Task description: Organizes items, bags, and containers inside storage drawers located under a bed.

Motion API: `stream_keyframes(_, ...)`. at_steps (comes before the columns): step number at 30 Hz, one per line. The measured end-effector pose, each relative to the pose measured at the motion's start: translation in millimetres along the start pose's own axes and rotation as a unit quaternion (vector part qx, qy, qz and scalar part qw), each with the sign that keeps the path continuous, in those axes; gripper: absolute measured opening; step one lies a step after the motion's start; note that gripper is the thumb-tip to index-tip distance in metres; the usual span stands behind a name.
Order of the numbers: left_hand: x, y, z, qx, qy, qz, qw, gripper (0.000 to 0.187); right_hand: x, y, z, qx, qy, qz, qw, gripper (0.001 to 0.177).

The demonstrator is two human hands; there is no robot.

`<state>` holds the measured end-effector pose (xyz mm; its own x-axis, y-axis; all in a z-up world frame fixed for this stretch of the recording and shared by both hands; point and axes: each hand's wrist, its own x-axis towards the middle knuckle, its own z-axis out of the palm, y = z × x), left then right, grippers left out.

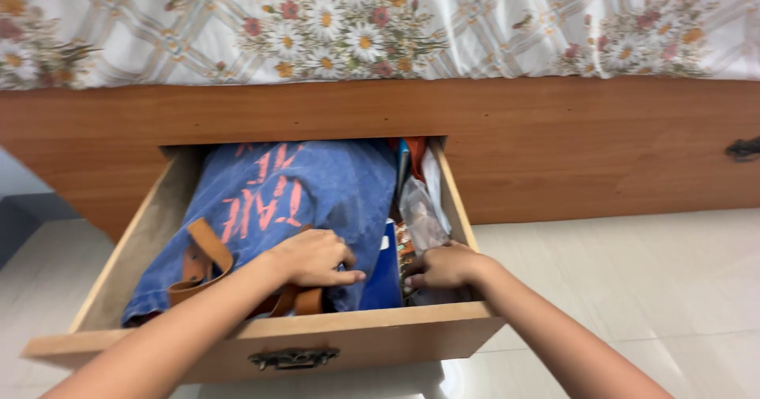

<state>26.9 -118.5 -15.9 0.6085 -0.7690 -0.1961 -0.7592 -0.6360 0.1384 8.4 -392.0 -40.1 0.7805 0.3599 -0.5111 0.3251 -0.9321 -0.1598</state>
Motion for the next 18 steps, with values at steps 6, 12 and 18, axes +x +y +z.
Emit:
stream_keyframes(6, -104.4, -31.7, -31.9, -0.273, 0.225, 0.026, 0.935, 0.081, 3.3, -25.0, -5.3, 0.193, -0.079, -0.004, 0.978, 0.1)
stream_keyframes(12, -175.0, -149.7, 41.7, -0.174, -0.032, -0.368, 0.913, 0.144, 73.1, -74.6, 24.4, 0.106, -0.158, -0.025, 0.981, 0.103)
stream_keyframes(18, -163.3, -154.6, 77.4, -0.076, -0.135, -0.473, 0.867, 0.145, 36.3, -80.2, 14.5, 0.205, -0.186, 0.026, 0.961, 0.099)
